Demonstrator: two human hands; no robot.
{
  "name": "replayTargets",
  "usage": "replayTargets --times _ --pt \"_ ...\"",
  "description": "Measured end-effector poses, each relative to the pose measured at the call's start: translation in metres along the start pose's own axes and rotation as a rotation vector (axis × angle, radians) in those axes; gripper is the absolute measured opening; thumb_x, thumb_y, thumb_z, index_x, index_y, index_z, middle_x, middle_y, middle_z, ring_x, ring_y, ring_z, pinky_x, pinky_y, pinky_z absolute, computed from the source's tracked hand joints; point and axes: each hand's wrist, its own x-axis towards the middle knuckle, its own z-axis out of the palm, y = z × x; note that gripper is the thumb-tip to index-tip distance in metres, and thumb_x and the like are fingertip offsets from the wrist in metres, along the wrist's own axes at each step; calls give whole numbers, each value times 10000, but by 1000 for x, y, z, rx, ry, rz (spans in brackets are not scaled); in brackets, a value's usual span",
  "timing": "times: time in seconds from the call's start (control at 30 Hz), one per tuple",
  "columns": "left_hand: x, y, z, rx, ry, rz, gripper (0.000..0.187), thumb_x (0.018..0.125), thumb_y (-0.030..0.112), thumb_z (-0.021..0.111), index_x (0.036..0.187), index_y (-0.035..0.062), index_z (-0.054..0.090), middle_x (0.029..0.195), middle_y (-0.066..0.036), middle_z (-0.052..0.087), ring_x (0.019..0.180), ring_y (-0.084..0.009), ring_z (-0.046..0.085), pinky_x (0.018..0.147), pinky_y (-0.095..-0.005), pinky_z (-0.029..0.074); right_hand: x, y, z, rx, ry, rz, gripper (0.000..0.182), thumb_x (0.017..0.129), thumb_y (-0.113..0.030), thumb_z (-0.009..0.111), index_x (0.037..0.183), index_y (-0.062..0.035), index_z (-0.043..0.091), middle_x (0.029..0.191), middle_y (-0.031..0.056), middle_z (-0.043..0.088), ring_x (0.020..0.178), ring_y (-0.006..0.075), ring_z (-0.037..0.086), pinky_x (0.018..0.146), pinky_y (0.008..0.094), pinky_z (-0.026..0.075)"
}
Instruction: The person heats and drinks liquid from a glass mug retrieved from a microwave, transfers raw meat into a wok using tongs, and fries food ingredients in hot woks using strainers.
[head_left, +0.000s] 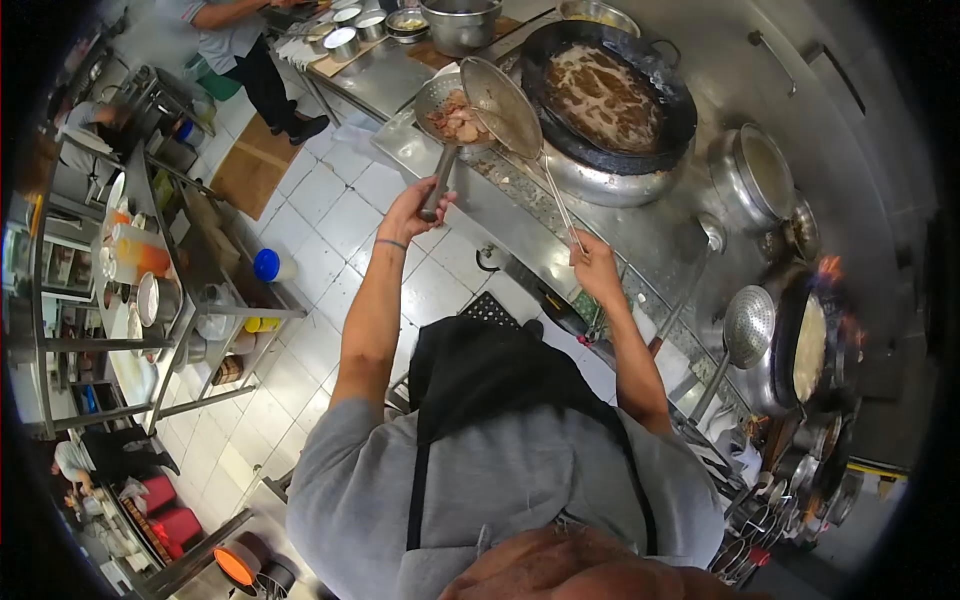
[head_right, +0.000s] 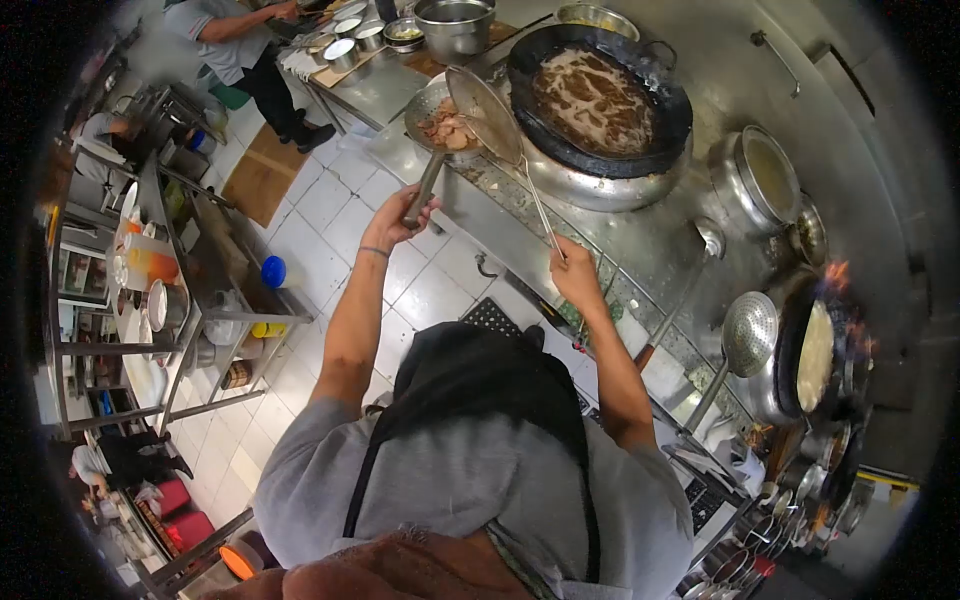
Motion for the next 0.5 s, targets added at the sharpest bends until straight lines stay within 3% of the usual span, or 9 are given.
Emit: replayTargets --times 0.1,0.2,0.3,0.4,0.5 --pt "1 4 29 -107 2 -114 257 976 237 548 1058 -5 533 658 -4 549 476 -59 466 367 -188 408 -12 6 -6 -74 -19 -52 298 883 -36 561 1170 -21 641 614 143 483 554 179 474 559 324 415" --pt "-2 6 25 -165 -4 -113 222 951 190 574 1056 0 532 626 26 459 472 -57 425 356 -192 377 -32 4 -8 -84 56 -84 280 893 -39 552 1157 -18 641 628 146 501 564 187 500 579 328 432" --pt "-5 11 21 -193 -33 -137 223 947 186 577 1051 -6 527 630 19 474 470 -57 427 351 -192 366 -52 -1 -21 -98 -26 77 301 924 -44 543 1210 -10 632 724 65 588 681 104 533 654 266 453" --pt "-10 12 30 -233 -14 -167 232 945 177 578 1059 -18 525 626 24 464 466 -56 417 353 -188 362 -56 -3 -20 89 49 62 298 899 -57 558 1183 -40 645 682 133 593 623 189 582 629 328 472" --pt "-14 8 39 -347 -103 -227 192 922 147 598 1006 -17 543 632 19 483 495 -67 431 368 -192 330 -36 -33 -15 -10 72 -13 318 903 -51 554 1208 -45 644 702 109 623 652 171 599 638 318 478"
